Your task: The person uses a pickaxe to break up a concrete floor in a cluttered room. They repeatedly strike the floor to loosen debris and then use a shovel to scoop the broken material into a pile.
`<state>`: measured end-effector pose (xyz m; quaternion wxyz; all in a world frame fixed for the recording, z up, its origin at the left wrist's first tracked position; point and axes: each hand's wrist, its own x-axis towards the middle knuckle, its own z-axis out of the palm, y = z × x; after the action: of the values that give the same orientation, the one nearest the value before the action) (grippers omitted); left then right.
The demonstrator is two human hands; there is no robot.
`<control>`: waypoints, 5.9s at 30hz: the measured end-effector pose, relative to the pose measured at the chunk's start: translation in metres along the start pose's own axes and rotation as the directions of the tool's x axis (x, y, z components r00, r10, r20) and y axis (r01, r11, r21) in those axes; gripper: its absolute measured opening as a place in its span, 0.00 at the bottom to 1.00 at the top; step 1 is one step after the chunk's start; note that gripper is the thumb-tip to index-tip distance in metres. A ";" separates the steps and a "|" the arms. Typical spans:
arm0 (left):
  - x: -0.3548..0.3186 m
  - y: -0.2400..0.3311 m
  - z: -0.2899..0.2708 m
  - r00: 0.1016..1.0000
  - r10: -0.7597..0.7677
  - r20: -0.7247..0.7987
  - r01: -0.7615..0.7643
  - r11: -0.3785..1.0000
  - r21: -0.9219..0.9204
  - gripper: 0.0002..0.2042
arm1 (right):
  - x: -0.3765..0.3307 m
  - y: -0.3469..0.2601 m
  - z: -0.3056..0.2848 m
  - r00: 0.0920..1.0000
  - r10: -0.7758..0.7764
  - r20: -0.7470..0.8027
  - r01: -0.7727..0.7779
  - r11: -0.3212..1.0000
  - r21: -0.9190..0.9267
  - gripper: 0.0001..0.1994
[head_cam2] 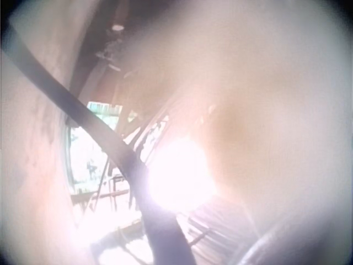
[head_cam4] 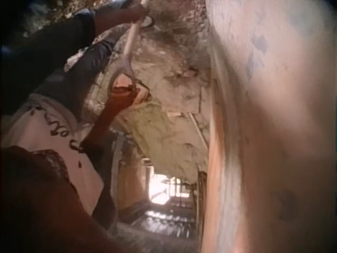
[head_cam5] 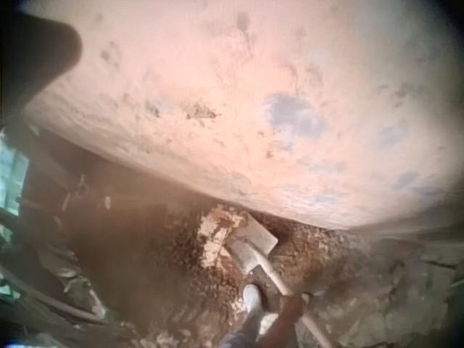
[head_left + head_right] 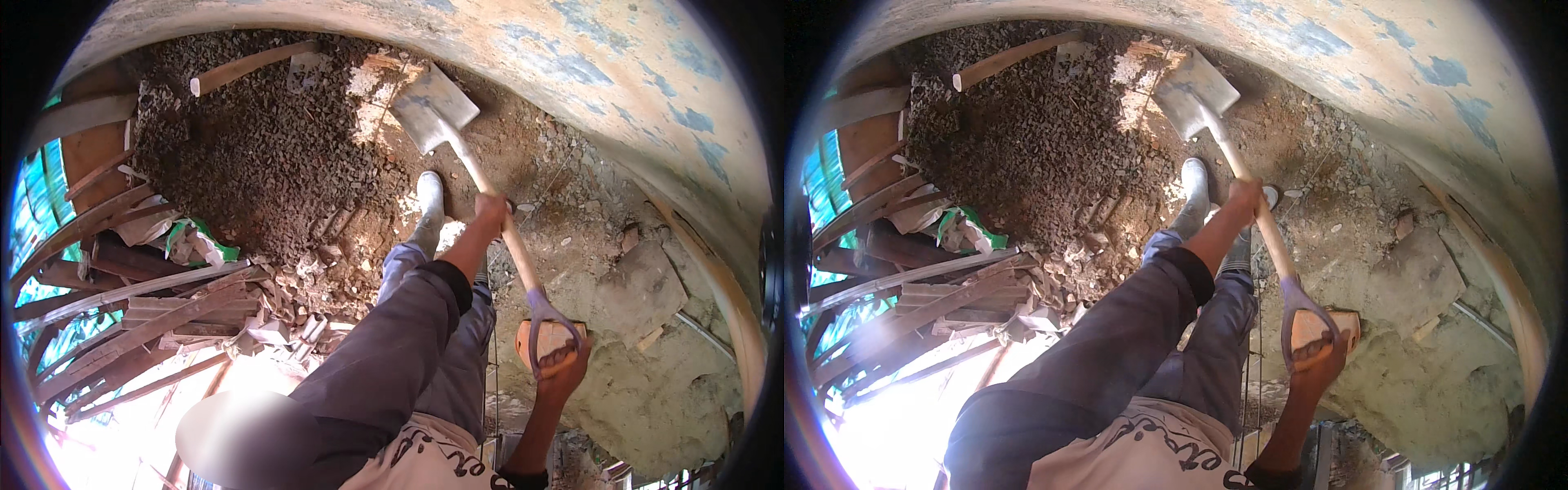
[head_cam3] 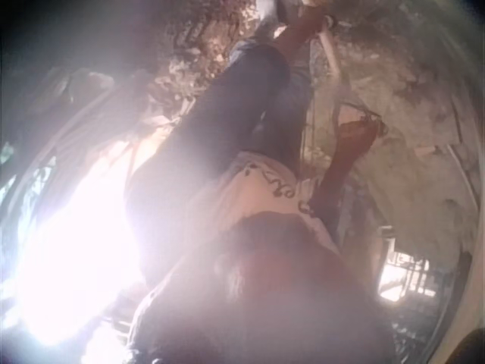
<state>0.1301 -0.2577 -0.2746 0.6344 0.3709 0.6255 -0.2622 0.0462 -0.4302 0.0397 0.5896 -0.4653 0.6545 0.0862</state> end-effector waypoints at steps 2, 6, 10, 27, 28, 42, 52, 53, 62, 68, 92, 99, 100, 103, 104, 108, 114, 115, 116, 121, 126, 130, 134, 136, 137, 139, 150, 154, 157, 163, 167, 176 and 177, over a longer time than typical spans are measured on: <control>0.021 0.030 -0.006 0.999 0.045 0.000 -0.045 0.998 -0.045 0.12 | 0.023 0.001 0.021 0.999 0.012 0.047 -0.013 1.000 0.016 0.21; 0.069 0.107 -0.050 0.996 0.081 -0.046 -0.081 0.997 -0.011 0.09 | 0.009 0.004 0.112 0.983 -0.078 0.167 0.096 0.990 -0.101 0.19; 0.056 0.166 -0.086 0.991 0.116 -0.065 -0.121 0.990 -0.078 0.08 | -0.013 0.030 0.165 0.924 -0.170 0.342 0.217 0.971 -0.105 0.17; -0.049 0.134 -0.194 0.936 0.301 0.186 -0.049 0.631 -0.774 0.06 | -0.034 0.040 0.082 0.062 -0.250 0.966 0.981 0.194 -0.012 0.18; -0.051 0.130 -0.195 0.938 0.297 0.178 -0.053 0.632 -0.773 0.06 | -0.035 0.040 0.075 0.107 -0.266 0.958 0.975 0.216 -0.049 0.18; 0.000 0.015 -0.027 0.975 -0.120 0.188 0.206 0.801 -0.561 0.05 | -0.003 -0.052 -0.006 0.960 -0.265 0.085 0.277 0.876 -0.394 0.15; 0.086 0.000 -0.071 0.998 -0.052 0.034 0.062 0.787 -0.613 0.06 | 0.096 -0.018 0.013 0.916 -0.266 0.299 0.399 0.675 -0.621 0.18; 0.100 0.025 -0.103 0.983 -0.173 0.055 0.170 0.771 -0.614 0.04 | 0.098 0.004 0.043 0.956 -0.187 0.224 0.280 0.803 -0.526 0.17; 0.154 0.117 -0.199 0.996 0.005 -0.091 -0.054 0.840 -0.541 0.07 | 0.089 0.081 0.194 0.950 -0.029 0.311 0.167 0.889 -0.426 0.19; 0.109 0.098 -0.159 0.997 -0.030 -0.075 -0.023 0.784 -0.621 0.07 | 0.108 0.041 0.145 0.975 -0.105 0.194 0.189 0.850 -0.491 0.19; -0.175 0.081 -0.240 0.940 -0.126 -0.317 -0.216 0.499 -0.839 0.10 | -0.077 -0.071 0.088 0.824 0.031 0.566 0.351 0.757 -0.551 0.19; -0.206 0.059 -0.226 0.944 -0.057 -0.326 -0.304 0.234 -0.923 0.08 | -0.138 -0.119 0.132 0.800 0.101 0.592 0.425 0.600 -0.678 0.22; -0.212 0.060 -0.229 0.950 -0.022 -0.313 -0.302 0.206 -0.931 0.08 | -0.141 -0.125 0.135 0.805 0.093 0.587 0.434 0.582 -0.687 0.23; -0.232 0.047 -0.218 0.968 -0.007 -0.252 -0.251 0.073 -0.965 0.07 | -0.155 -0.140 0.151 0.805 0.074 0.589 0.488 0.483 -0.727 0.24; -0.230 0.043 -0.231 0.969 -0.045 -0.241 -0.242 -0.008 -0.970 0.07 | -0.185 -0.130 0.171 0.811 0.097 0.578 0.491 0.425 -0.760 0.24; -0.222 0.022 -0.278 0.984 -0.082 -0.160 -0.176 -0.273 -0.946 0.07 | -0.254 -0.079 0.214 0.622 0.155 0.768 0.729 0.243 -0.640 0.24; -0.232 -0.092 -0.353 0.975 -0.076 -0.207 -0.209 -0.623 -0.754 0.07 | -0.284 0.037 0.220 0.439 0.411 0.799 0.861 0.060 -0.505 0.21; -0.236 -0.121 -0.374 0.975 -0.175 -0.135 -0.217 -0.648 -0.730 0.06 | -0.283 0.061 0.221 0.401 0.484 0.778 0.879 0.035 -0.475 0.20; -0.216 -0.213 -0.372 0.927 -0.307 -0.213 -0.371 -0.693 -0.618 0.06 | -0.291 0.099 0.201 0.437 0.607 0.664 0.848 -0.031 -0.529 0.18; -0.379 -0.392 -0.518 0.761 -0.525 -0.382 -0.649 -0.601 -0.467 0.07 | -0.339 0.297 0.088 0.356 0.891 0.282 0.687 -0.045 -0.726 0.09; -0.552 -0.638 -0.595 0.475 -0.724 -0.500 -0.877 -0.436 -0.202 0.07 | -0.521 0.387 -0.128 -0.008 0.905 -0.425 0.865 -0.207 -0.456 0.19; -0.536 -0.683 -0.551 0.542 -0.672 -0.505 -0.838 -0.480 -0.261 0.09 | -0.558 0.378 -0.189 -0.003 0.755 -0.656 0.901 -0.282 -0.328 0.20; -0.401 -0.576 -0.522 0.612 -0.657 -0.440 -0.788 -0.461 -0.408 0.14 | -0.520 0.377 -0.106 0.176 0.829 -0.531 0.902 -0.352 -0.251 0.19; -0.340 -0.544 -0.465 0.701 -0.646 -0.303 -0.713 -0.630 -0.307 0.07 | -0.494 0.370 -0.050 0.171 0.832 -0.528 0.848 -0.397 -0.351 0.19; -0.314 -0.494 -0.462 0.730 -0.640 -0.239 -0.682 -0.663 -0.309 0.08 | -0.485 0.366 -0.016 0.191 0.857 -0.479 0.846 -0.391 -0.363 0.20; -0.291 -0.405 -0.453 0.814 -0.571 -0.108 -0.569 -0.745 -0.347 0.07 | -0.476 0.348 0.039 0.243 0.896 -0.371 0.820 -0.394 -0.415 0.22; -0.278 -0.314 -0.470 0.924 -0.374 -0.077 -0.341 -0.718 -0.607 0.09 | -0.482 0.292 0.048 0.198 0.976 -0.096 0.769 -0.215 -0.602 0.25; -0.290 -0.300 -0.495 0.935 -0.321 -0.153 -0.339 -0.676 -0.654 0.09 | -0.492 0.281 0.053 0.158 0.987 0.022 0.785 -0.112 -0.610 0.24; -0.288 -0.288 -0.496 0.922 -0.355 -0.156 -0.361 -0.640 -0.679 0.08 | -0.477 0.255 0.072 0.206 0.969 0.133 0.752 -0.070 -0.656 0.23; -0.307 -0.244 -0.501 0.887 -0.386 -0.252 -0.430 -0.495 -0.755 0.08 | -0.416 0.196 0.100 0.405 0.805 0.435 0.675 0.058 -0.736 0.19; -0.286 -0.239 -0.487 0.771 -0.521 -0.366 -0.559 -0.278 -0.781 0.08 | -0.351 0.161 0.100 0.500 0.672 0.546 0.629 0.152 -0.762 0.19; -0.296 -0.169 -0.421 0.914 -0.168 -0.369 -0.385 -0.068 -0.921 0.08 | -0.228 0.048 0.055 0.659 0.441 0.609 0.469 0.392 -0.791 0.22; -0.296 -0.161 -0.415 0.953 -0.062 -0.298 -0.301 -0.059 -0.952 0.07 | -0.221 0.038 0.049 0.685 0.385 0.618 0.472 0.412 -0.779 0.20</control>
<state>-0.2700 -0.0600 0.0186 0.6401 -0.1197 0.6582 0.3779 0.0247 -0.2647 0.1969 0.4467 -0.6490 0.1914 0.5853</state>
